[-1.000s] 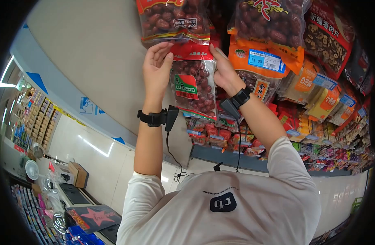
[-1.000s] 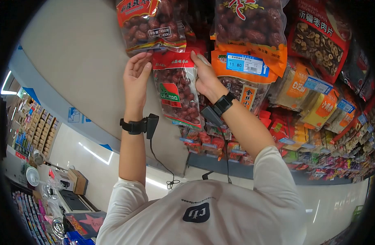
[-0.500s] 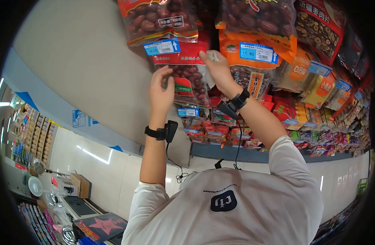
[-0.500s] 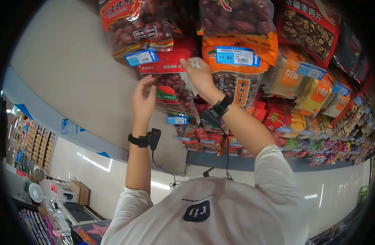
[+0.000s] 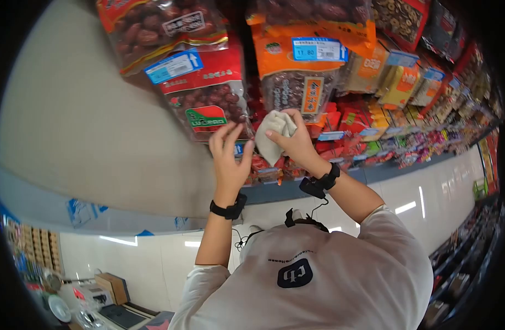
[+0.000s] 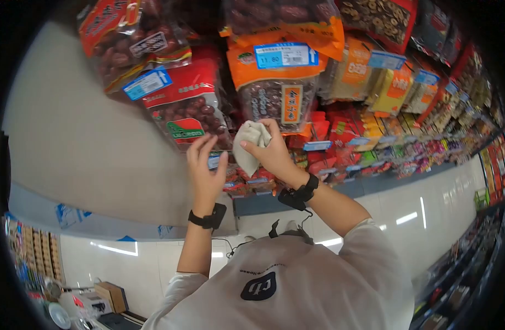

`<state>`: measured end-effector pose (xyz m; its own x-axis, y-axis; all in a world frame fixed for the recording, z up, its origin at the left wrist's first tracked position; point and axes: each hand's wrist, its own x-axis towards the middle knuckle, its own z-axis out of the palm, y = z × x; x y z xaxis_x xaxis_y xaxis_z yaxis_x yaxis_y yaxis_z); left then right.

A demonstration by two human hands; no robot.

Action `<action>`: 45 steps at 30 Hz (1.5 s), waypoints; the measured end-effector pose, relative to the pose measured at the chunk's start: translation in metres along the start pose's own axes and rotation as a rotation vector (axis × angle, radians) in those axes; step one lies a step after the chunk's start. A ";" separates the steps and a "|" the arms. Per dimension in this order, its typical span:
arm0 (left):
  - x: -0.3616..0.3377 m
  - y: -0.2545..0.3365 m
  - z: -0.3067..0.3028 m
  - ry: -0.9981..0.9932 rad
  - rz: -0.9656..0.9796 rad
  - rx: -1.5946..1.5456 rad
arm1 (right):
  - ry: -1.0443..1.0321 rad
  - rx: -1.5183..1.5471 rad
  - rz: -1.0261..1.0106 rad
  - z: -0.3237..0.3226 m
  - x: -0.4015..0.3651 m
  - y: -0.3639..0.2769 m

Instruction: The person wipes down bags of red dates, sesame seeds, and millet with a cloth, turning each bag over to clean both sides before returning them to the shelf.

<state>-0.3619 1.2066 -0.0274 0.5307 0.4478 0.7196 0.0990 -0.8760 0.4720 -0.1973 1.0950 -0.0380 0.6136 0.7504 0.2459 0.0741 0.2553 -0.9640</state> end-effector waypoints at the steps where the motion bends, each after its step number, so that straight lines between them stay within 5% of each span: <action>1: -0.007 0.002 0.007 -0.097 -0.004 -0.182 | 0.030 -0.015 0.017 -0.002 -0.005 0.001; 3: -0.020 0.004 0.027 -0.193 -0.174 -0.459 | -0.012 0.269 0.205 -0.005 -0.019 0.005; 6: -0.035 -0.004 0.067 -0.278 -0.471 -1.077 | 0.045 0.216 0.220 -0.012 -0.039 0.005; 9: -0.046 -0.007 0.081 -0.490 -0.566 -1.022 | 0.086 0.201 0.301 -0.031 -0.060 -0.003; 11: -0.052 0.005 0.092 -0.457 -0.553 -1.002 | -0.005 0.262 0.252 -0.056 -0.070 0.002; 13: -0.054 0.026 0.098 -0.389 -0.758 -1.118 | -0.052 0.354 0.253 -0.081 -0.082 0.006; 17: -0.064 0.058 0.125 -0.479 -0.717 -0.959 | 0.010 0.187 0.207 -0.127 -0.103 0.012; 19: -0.070 0.087 0.139 -0.389 -0.458 -0.588 | 0.065 0.167 0.162 -0.151 -0.112 0.010; 21: -0.071 0.113 0.154 -0.395 -0.398 -0.592 | 0.102 0.113 0.113 -0.173 -0.119 0.008; 26: -0.073 0.169 0.174 -0.319 -0.720 -1.098 | 0.017 0.119 0.113 -0.212 -0.134 0.011; 33: -0.087 0.185 0.178 -0.317 -0.718 -0.899 | -0.028 -0.051 0.182 -0.235 -0.148 0.014; 38: -0.092 0.176 0.179 -0.283 -0.842 -1.202 | -0.010 0.183 0.191 -0.228 -0.141 0.026; 45: -0.077 0.163 0.165 -0.320 -0.839 -1.127 | -0.026 0.072 0.179 -0.208 -0.123 0.008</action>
<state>-0.2475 0.9995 -0.0905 0.8280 0.5594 -0.0391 -0.1543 0.2943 0.9432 -0.1090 0.8781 -0.0967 0.5913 0.8031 0.0741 -0.0920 0.1585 -0.9831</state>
